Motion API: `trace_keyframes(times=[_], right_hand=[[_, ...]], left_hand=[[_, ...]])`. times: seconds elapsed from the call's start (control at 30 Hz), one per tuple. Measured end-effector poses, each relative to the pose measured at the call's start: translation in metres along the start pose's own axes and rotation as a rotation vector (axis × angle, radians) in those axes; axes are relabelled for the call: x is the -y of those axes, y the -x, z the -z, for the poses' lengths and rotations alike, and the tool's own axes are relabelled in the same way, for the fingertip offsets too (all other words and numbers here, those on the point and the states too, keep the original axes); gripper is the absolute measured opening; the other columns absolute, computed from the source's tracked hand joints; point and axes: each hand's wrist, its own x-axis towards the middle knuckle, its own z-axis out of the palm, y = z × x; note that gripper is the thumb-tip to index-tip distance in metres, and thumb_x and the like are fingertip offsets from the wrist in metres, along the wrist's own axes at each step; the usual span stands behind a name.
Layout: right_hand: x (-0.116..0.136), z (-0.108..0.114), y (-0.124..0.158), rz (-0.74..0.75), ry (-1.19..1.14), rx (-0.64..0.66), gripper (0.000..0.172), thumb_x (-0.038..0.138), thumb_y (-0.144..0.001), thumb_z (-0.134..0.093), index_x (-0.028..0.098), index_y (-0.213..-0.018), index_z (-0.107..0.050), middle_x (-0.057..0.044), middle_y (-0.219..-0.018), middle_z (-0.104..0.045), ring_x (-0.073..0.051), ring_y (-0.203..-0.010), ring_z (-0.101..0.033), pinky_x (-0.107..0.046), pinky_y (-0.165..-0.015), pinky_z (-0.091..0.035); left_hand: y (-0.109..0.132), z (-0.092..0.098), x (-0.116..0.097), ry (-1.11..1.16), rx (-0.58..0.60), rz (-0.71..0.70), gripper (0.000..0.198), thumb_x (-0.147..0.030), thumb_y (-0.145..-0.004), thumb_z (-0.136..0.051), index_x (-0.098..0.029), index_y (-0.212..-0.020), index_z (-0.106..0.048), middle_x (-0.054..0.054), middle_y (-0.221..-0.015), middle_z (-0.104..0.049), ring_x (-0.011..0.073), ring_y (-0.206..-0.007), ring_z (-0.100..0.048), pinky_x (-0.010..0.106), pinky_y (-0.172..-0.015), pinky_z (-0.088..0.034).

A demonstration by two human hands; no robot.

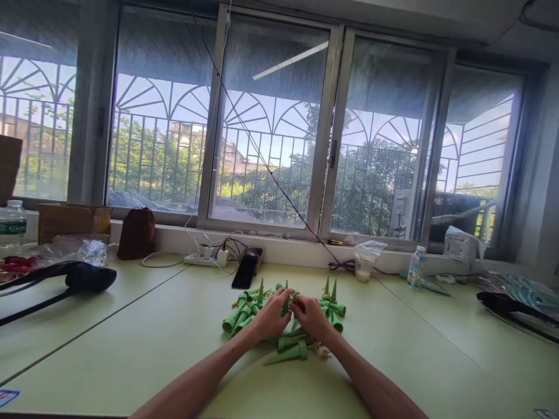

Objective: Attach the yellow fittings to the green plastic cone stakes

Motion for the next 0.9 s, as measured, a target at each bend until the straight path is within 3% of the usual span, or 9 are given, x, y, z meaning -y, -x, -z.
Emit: trace_keyframes(times=[0.9], right_hand=[[0.0051,0.0041,0.0009,0.013,-0.042,-0.006,0.010,0.019,-0.083,-0.050,0.016,-0.082,-0.060,0.000,-0.067,-0.059,-0.012,-0.059,-0.047,-0.021,-0.057,-0.034]], left_hand=[[-0.0017,-0.0016,0.0032,-0.017,-0.070,0.016,0.050,-0.009,-0.073,-0.052,-0.020,-0.121,-0.050,0.008,-0.113,-0.055,0.0223,-0.104,-0.054,0.036,-0.094,-0.043]])
